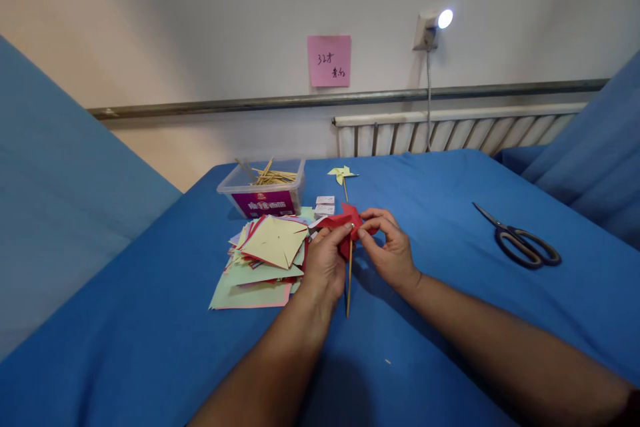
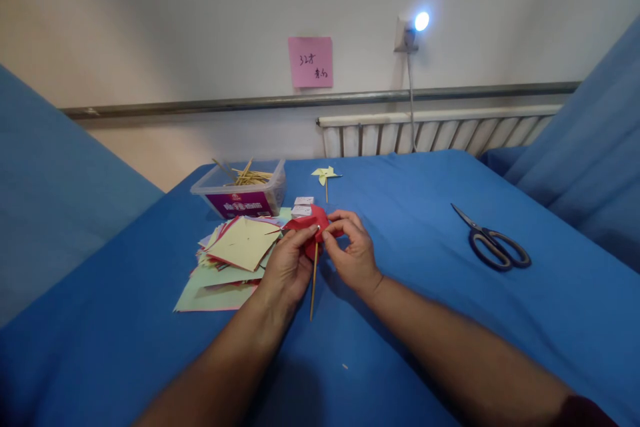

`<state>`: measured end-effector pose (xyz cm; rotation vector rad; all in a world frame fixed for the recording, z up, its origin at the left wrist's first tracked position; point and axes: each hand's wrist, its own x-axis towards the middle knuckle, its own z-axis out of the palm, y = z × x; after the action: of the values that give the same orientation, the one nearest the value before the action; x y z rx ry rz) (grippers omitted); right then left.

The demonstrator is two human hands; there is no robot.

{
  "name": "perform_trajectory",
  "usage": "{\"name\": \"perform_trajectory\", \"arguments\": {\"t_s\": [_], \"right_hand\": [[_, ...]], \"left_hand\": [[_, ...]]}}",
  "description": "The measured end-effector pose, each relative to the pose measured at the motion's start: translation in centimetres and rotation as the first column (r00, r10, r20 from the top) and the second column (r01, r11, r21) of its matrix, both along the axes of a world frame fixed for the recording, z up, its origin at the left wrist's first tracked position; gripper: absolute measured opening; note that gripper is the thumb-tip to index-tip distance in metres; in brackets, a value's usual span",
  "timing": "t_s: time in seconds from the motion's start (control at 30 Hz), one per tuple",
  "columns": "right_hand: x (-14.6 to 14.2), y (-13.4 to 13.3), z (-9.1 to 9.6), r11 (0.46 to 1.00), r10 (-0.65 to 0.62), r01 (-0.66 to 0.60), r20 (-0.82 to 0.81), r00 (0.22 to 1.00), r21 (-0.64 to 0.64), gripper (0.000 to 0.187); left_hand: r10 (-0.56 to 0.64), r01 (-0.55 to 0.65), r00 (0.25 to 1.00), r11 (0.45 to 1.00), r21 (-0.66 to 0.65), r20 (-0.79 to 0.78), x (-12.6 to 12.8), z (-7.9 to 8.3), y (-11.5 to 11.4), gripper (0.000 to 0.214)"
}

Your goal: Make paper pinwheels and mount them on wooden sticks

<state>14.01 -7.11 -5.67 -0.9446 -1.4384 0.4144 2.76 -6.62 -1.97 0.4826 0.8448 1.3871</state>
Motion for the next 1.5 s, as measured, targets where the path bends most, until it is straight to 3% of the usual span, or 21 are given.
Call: {"name": "perform_trajectory", "arguments": {"t_s": [0.3, 0.6, 0.77, 0.93, 1.17, 1.33, 1.5], "right_hand": [[-0.2, 0.2, -0.6, 1.0, -0.018, 0.018, -0.027, 0.999, -0.004, 0.022], [0.2, 0.4, -0.5, 0.995, -0.092, 0.092, 0.004, 0.996, 0.026, 0.011], [0.6, -0.3, 0.1, 0.982, -0.144, 0.116, 0.195, 0.97, 0.149, 0.023], [0.8, -0.6, -0.1, 0.976, -0.151, 0.056, 0.468, 0.871, 0.211, 0.037], [1.0, -0.2, -0.2, 0.973, -0.165, 0.066, 0.465, 0.87, 0.222, 0.024], [1.1, 0.0, -0.1, 0.981, -0.128, 0.047, 0.447, 0.885, 0.188, 0.032], [1.3, 0.3, -0.4, 0.98, -0.137, 0.051, 0.468, 0.873, 0.191, 0.021]], "left_hand": [[-0.009, 0.01, 0.999, 0.999, 0.038, -0.033, -0.1, -0.2, 0.0, 0.024], [-0.027, 0.027, 0.999, 1.0, 0.005, -0.026, 0.1, 0.0, -0.2, 0.024], [-0.001, 0.002, 1.0, 1.0, -0.023, 0.012, -0.4, 0.1, 0.2, 0.02], [-0.029, 0.032, 0.999, 0.997, -0.07, 0.038, -0.9, 0.0, 0.5, 0.014], [-0.029, 0.035, 0.997, 0.995, -0.088, 0.069, -0.7, -0.6, 0.6, 0.014], [-0.045, 0.054, 0.996, 0.993, -0.106, 0.078, -0.8, -0.4, 0.4, 0.017], [-0.067, 0.076, 0.994, 0.991, -0.106, 0.089, -0.8, -0.3, 0.3, 0.014]]}}
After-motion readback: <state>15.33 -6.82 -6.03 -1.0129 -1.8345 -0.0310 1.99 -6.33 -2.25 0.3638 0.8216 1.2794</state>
